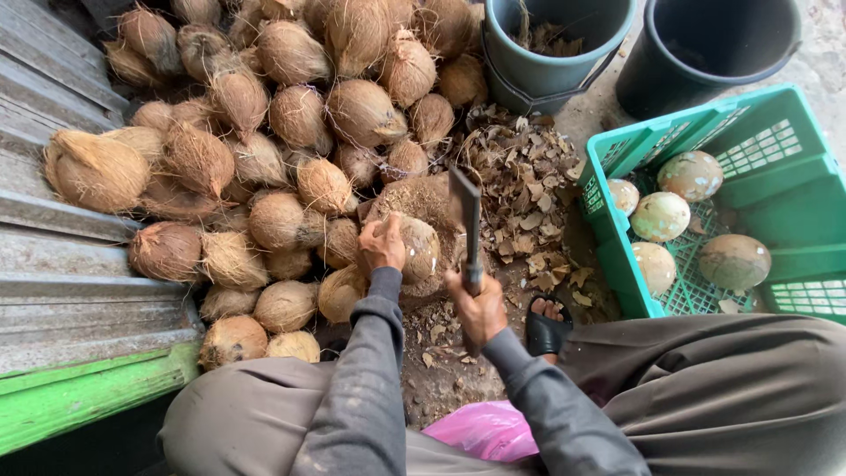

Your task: The person sits on the ground and uses a cleaver to chop the husk off coconuts, striking each coconut repeatedly and tossing the husked coconut into a green plastic crate. Husk debris accumulates on the ground beside a large pile of unhusked coconuts.

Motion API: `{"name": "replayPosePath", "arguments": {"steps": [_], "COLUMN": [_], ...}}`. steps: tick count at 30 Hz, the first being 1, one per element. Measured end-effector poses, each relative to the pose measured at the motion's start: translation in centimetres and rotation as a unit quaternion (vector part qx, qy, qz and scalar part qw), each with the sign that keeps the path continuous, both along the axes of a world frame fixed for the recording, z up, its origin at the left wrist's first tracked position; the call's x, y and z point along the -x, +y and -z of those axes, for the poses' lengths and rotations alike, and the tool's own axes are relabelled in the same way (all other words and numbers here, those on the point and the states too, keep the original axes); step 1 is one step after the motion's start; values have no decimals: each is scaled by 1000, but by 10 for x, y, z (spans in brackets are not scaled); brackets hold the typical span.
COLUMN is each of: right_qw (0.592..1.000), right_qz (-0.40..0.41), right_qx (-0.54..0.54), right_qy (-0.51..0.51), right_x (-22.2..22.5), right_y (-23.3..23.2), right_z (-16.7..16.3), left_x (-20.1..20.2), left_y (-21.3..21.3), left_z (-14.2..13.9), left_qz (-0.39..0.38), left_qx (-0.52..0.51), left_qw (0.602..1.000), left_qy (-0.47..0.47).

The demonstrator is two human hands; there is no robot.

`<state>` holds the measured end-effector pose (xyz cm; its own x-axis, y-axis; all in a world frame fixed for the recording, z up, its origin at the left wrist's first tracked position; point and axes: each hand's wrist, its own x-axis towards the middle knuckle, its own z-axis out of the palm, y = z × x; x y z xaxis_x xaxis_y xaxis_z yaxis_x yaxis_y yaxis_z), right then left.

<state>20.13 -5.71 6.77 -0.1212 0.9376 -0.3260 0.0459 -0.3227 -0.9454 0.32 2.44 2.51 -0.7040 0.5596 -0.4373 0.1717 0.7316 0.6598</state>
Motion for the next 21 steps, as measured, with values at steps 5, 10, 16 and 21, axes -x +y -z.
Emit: {"name": "replayPosePath", "arguments": {"steps": [5, 10, 16, 21], "right_qw": [978, 988, 948, 965], "right_qz": [-108, -52, -161, -102], "right_qx": [33, -78, 78, 239], "right_qy": [-172, -123, -263, -25], "right_x": [3, -6, -11, -20], "right_y": [6, 6, 9, 8], "right_z": [-3, -2, 31, 47], "left_x": [-1, -3, -5, -2], "left_y": [3, 2, -2, -15], "left_z": [20, 33, 23, 24], "left_qz": [-17, -16, -13, -13], "left_qx": [-22, -195, -154, -203], "left_qw": [999, 981, 988, 979], "left_qy": [-22, 13, 9, 4]}}
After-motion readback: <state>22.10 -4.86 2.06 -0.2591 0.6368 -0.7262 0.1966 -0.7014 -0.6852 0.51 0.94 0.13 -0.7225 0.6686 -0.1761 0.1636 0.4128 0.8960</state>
